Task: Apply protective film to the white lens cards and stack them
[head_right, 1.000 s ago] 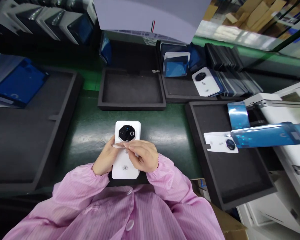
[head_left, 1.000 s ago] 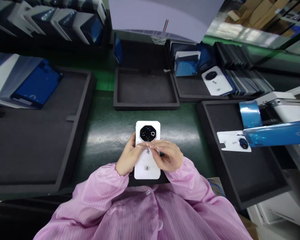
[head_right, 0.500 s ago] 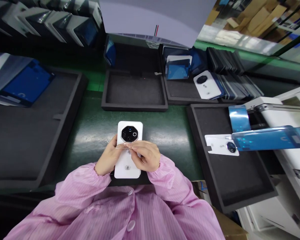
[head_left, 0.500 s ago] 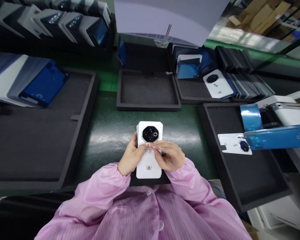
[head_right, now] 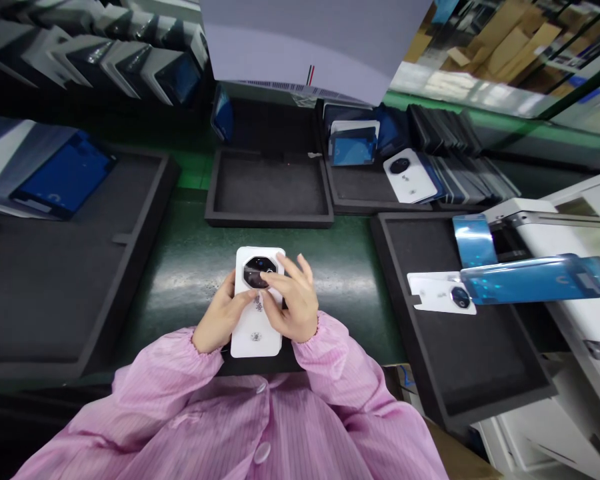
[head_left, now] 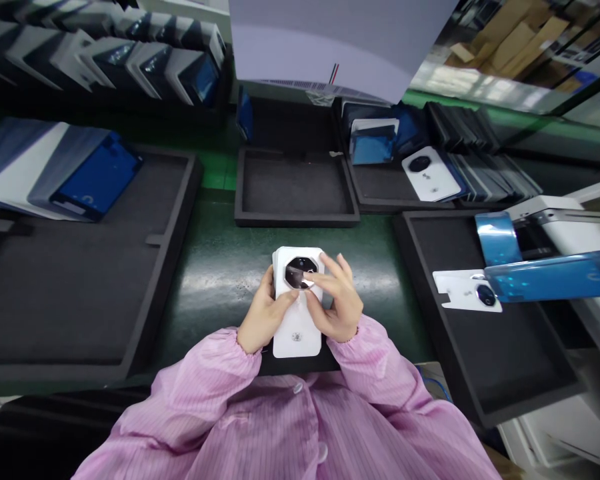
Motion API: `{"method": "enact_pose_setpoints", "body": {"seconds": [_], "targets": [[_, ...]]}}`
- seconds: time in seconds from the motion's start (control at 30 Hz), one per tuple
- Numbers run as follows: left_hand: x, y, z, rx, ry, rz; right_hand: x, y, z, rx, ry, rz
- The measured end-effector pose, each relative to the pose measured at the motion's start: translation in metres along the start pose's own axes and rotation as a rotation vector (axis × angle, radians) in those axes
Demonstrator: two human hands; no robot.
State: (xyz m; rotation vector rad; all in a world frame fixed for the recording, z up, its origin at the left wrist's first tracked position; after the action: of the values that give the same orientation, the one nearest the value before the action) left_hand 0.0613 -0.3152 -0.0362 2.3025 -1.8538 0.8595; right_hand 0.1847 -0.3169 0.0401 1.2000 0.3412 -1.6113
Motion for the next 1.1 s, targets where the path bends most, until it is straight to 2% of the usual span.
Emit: {"method": "enact_pose_setpoints", "body": {"seconds": [0.1, 0.2, 0.3, 0.37, 0.43, 0.53, 0.57, 0.6, 0.63, 0.67, 0.77, 0.83, 0.9, 0.97, 1.03, 1.1], "targets": [[-0.001, 0.000, 0.001, 0.017, 0.012, -0.021, -0.001, -0.004, -0.010, 0.066, -0.117, 0.090], [0.000, -0.001, 0.004, 0.049, 0.058, -0.025, 0.004, -0.010, -0.024, 0.022, -0.341, 0.181], [0.003, -0.005, 0.009, 0.107, 0.134, 0.006, 0.007, -0.011, -0.030, -0.102, -0.488, 0.157], [0.003, -0.006, 0.011, 0.137, 0.148, 0.000, 0.005, -0.004, -0.036, -0.195, -0.540, 0.051], [0.003, -0.006, 0.012, 0.145, 0.137, -0.019, 0.002, 0.011, -0.050, -0.271, -0.610, -0.122], [0.001, -0.004, 0.012, 0.128, 0.121, -0.043, 0.001, 0.047, -0.088, -0.329, -0.711, -0.479], [0.001, -0.004, 0.011, 0.124, 0.116, -0.045, 0.002, 0.058, -0.103, -0.329, -0.735, -0.576], [0.001, -0.004, 0.011, 0.124, 0.110, -0.047, 0.004, 0.065, -0.116, -0.319, -0.770, -0.615], [0.000, -0.003, 0.010, 0.126, 0.106, -0.046, 0.006, 0.067, -0.129, -0.297, -0.811, -0.593], [0.000, -0.003, 0.010, 0.128, 0.105, -0.042, 0.008, 0.064, -0.139, -0.267, -0.850, -0.514], [0.000, -0.003, 0.009, 0.128, 0.099, -0.032, 0.017, 0.035, -0.150, -0.074, -0.897, -0.111], [-0.001, -0.003, 0.009, 0.120, 0.079, -0.029, 0.022, 0.016, -0.143, 0.139, -0.820, 0.086], [-0.002, -0.003, 0.009, 0.106, 0.056, -0.027, 0.016, 0.010, -0.129, 0.326, -0.675, 0.104], [-0.003, -0.003, 0.010, 0.090, 0.046, -0.029, 0.003, 0.011, -0.107, 0.354, -0.532, 0.010], [-0.003, -0.003, 0.011, 0.072, 0.034, -0.035, -0.009, 0.014, -0.083, 0.214, -0.452, -0.062], [-0.004, -0.004, 0.011, 0.055, 0.006, -0.034, -0.016, 0.011, -0.062, 0.048, -0.442, -0.038]]}}
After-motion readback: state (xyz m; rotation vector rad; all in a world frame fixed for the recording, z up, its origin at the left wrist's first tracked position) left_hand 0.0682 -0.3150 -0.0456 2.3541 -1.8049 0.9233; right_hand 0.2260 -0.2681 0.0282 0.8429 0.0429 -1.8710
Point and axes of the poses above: each hand's wrist, its own x-axis away from the middle knuckle, its own y-axis out of the back of the hand, z = x × y, the point moved 7 cm from there along -x, towards the middle knuckle, and after that the axes turned 12 degrees about -z, right-handed, at the moved point
